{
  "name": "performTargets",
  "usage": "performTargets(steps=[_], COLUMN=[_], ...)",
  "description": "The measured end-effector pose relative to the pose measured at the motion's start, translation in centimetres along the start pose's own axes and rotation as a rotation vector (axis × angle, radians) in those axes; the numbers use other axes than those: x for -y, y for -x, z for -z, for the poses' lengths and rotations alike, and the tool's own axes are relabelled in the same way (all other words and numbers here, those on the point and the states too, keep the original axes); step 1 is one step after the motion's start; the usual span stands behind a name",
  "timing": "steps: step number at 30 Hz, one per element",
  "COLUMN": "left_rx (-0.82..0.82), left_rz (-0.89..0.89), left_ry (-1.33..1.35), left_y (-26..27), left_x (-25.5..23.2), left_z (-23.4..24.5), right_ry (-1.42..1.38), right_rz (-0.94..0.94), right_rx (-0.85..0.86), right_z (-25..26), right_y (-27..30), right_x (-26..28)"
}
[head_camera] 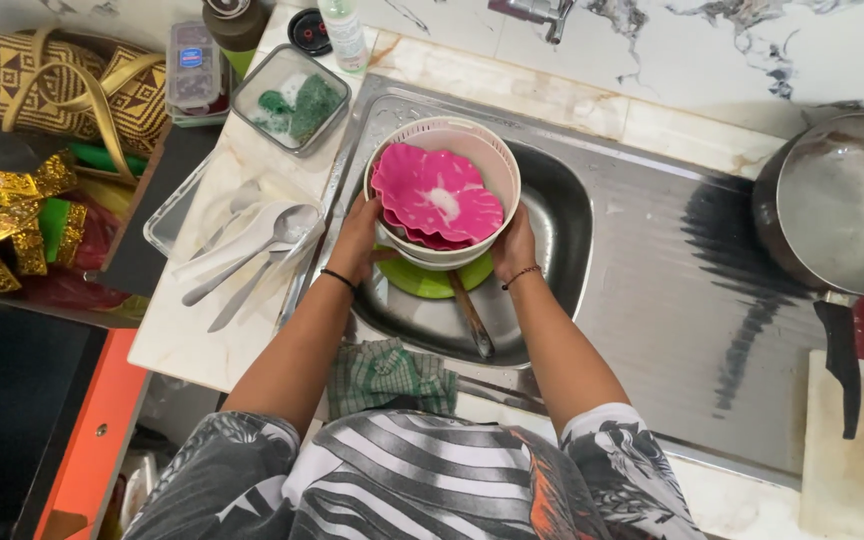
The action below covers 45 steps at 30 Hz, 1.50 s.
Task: The person is washing dishes in the sink using a sponge, soap, and water.
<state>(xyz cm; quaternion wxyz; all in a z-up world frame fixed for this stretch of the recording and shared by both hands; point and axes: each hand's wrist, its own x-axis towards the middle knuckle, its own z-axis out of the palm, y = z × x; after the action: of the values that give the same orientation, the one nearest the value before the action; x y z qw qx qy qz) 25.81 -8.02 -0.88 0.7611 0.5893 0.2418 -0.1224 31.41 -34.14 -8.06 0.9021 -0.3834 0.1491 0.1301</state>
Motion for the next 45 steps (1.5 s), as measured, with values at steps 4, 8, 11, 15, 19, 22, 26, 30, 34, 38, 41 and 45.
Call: performTargets(steps=[4,8,11,15,19,22,26,30,34,38,41,45], left_rx=[0.007,0.016,-0.051,-0.262,-0.270,-0.195,-0.205,-0.222,-0.205,-0.212,-0.213,-0.204], left_rz=[0.013,-0.013,-0.198,-0.810,-0.831,-0.724,-0.750,-0.745,-0.709,-0.707,-0.729,-0.741], left_ry=[0.006,-0.048,-0.117,-0.383,-0.363,-0.209,-0.225,-0.259,-0.242,-0.284,-0.288,-0.299], left_y=[0.9,1.4,-1.1,-2.2,-2.4,-2.6,-3.2,-3.4,-2.6,-2.9,-3.1,-3.2], left_x=[-0.7,-1.5,1.8,4.0,4.7,4.7,5.6,6.2,5.4,6.0,5.9,6.1], left_z=[-0.5,-1.3,-0.5,-0.7,-1.1,-1.0,-0.7,-0.6,-1.1,-1.2,-1.3,-1.1], right_ry=[0.030,0.287,0.556,0.838,0.833,0.795,0.866,0.901,0.908,1.022,1.066,1.086], right_rz=[-0.042,-0.088,0.159,0.629,0.630,0.604,0.539,0.501,0.506,0.683,0.777,0.778], right_rx=[-0.004,-0.109,-0.156,-0.060,-0.006,-0.026,-0.104,-0.130,-0.121,-0.061,-0.065,-0.155], right_z=[1.1,0.3,2.1,1.0,-4.6,-7.6,-9.8,-11.1,-10.7,-9.6,-10.3,-11.4], right_y=[-1.0,-1.1,-3.3,-6.8,-8.2,-9.1,-10.8,-12.0,-12.7,-13.9,-12.9,-10.4], right_x=[0.9,4.0,6.5,11.4,15.5,17.0,17.7,17.6,17.5,17.1,16.9,16.4])
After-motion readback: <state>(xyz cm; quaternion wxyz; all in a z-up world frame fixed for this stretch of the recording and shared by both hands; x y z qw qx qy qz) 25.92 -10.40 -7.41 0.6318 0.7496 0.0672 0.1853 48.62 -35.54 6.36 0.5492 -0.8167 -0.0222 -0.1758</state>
